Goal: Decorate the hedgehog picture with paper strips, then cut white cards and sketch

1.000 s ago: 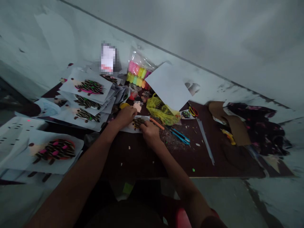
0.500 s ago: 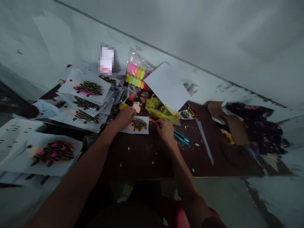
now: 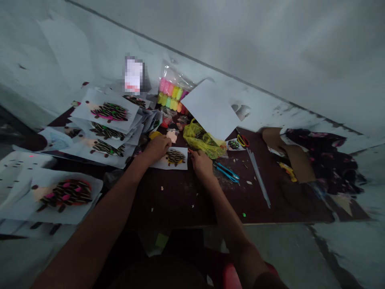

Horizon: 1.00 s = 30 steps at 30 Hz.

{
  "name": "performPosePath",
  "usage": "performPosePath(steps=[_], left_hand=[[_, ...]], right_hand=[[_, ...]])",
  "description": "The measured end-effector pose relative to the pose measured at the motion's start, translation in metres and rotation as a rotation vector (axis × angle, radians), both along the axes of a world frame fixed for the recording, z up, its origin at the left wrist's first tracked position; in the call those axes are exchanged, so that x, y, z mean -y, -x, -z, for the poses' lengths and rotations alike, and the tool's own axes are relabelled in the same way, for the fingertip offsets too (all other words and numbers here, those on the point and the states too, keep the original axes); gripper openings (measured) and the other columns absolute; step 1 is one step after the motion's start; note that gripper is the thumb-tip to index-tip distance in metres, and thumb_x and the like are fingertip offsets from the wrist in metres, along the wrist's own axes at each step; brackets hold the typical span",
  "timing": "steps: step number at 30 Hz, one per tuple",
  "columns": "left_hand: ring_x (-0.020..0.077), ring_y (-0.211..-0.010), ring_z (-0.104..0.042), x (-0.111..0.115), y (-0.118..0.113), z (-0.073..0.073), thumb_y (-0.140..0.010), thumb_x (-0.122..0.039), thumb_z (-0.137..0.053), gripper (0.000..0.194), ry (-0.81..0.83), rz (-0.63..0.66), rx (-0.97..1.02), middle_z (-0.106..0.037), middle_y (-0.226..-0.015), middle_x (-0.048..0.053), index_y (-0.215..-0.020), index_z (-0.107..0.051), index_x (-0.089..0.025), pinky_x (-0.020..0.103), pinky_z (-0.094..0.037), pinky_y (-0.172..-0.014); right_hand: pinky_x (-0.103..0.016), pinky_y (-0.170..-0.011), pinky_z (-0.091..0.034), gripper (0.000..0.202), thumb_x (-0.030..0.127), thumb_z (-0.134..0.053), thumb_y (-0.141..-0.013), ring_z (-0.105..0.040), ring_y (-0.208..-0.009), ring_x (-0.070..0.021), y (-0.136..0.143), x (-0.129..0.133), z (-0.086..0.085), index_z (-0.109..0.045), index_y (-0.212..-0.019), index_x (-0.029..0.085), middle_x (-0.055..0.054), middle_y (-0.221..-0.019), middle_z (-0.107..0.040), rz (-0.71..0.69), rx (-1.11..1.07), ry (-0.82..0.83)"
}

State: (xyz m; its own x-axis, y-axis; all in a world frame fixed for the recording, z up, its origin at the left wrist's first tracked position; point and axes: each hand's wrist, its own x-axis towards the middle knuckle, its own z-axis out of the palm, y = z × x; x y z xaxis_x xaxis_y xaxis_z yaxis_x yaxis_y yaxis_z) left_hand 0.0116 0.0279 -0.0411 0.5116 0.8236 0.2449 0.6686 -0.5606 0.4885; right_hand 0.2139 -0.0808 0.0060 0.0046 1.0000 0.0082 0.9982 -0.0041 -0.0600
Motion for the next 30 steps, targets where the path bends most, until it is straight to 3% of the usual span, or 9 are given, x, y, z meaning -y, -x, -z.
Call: performPosePath(steps=[4,10,16,30], left_hand=[[0.0225,-0.082,-0.057,0.001,0.000,0.000,-0.081,-0.012,-0.050,0.021,-0.001,0.000,0.009,-0.067,-0.088,0.010,-0.080,-0.070,-0.018,0.034,-0.044,-0.073],[0.0227,-0.085,-0.058,0.001,0.000,-0.002,-0.082,-0.011,-0.050,0.021,0.034,-0.005,-0.015,-0.067,-0.092,0.011,-0.082,-0.070,-0.017,0.034,-0.043,-0.074],[0.0233,-0.084,-0.059,0.001,0.000,-0.002,-0.083,-0.011,-0.050,0.022,0.015,0.000,-0.020,-0.067,-0.092,0.011,-0.082,-0.071,-0.017,0.034,-0.043,-0.074],[0.0218,-0.082,-0.057,0.003,0.001,-0.005,-0.084,-0.012,-0.049,0.022,0.028,0.000,-0.024,-0.066,-0.091,0.010,-0.084,-0.070,-0.016,0.033,-0.042,-0.073]], right_hand=[[-0.028,-0.078,-0.048,0.024,0.020,-0.046,-0.103,-0.063,-0.100,-0.0228,-0.001,0.000,0.006,-0.067,-0.114,0.018,-0.014,-0.113,-0.068,-0.005,0.004,-0.056],[-0.028,-0.080,-0.046,0.020,0.022,-0.045,-0.104,-0.063,-0.095,-0.0207,-0.006,0.006,0.001,-0.063,-0.109,0.017,-0.011,-0.108,-0.070,0.029,-0.200,-0.062],[-0.030,-0.090,-0.047,0.021,0.018,-0.051,-0.096,-0.065,-0.100,-0.0218,-0.007,0.015,0.006,-0.068,-0.108,0.019,-0.009,-0.108,-0.073,-0.107,-0.371,-0.127],[-0.030,-0.092,-0.051,0.020,0.021,-0.056,-0.097,-0.069,-0.107,-0.0217,-0.005,0.010,0.018,-0.076,-0.099,0.023,-0.007,-0.109,-0.075,-0.179,-0.433,-0.141]])
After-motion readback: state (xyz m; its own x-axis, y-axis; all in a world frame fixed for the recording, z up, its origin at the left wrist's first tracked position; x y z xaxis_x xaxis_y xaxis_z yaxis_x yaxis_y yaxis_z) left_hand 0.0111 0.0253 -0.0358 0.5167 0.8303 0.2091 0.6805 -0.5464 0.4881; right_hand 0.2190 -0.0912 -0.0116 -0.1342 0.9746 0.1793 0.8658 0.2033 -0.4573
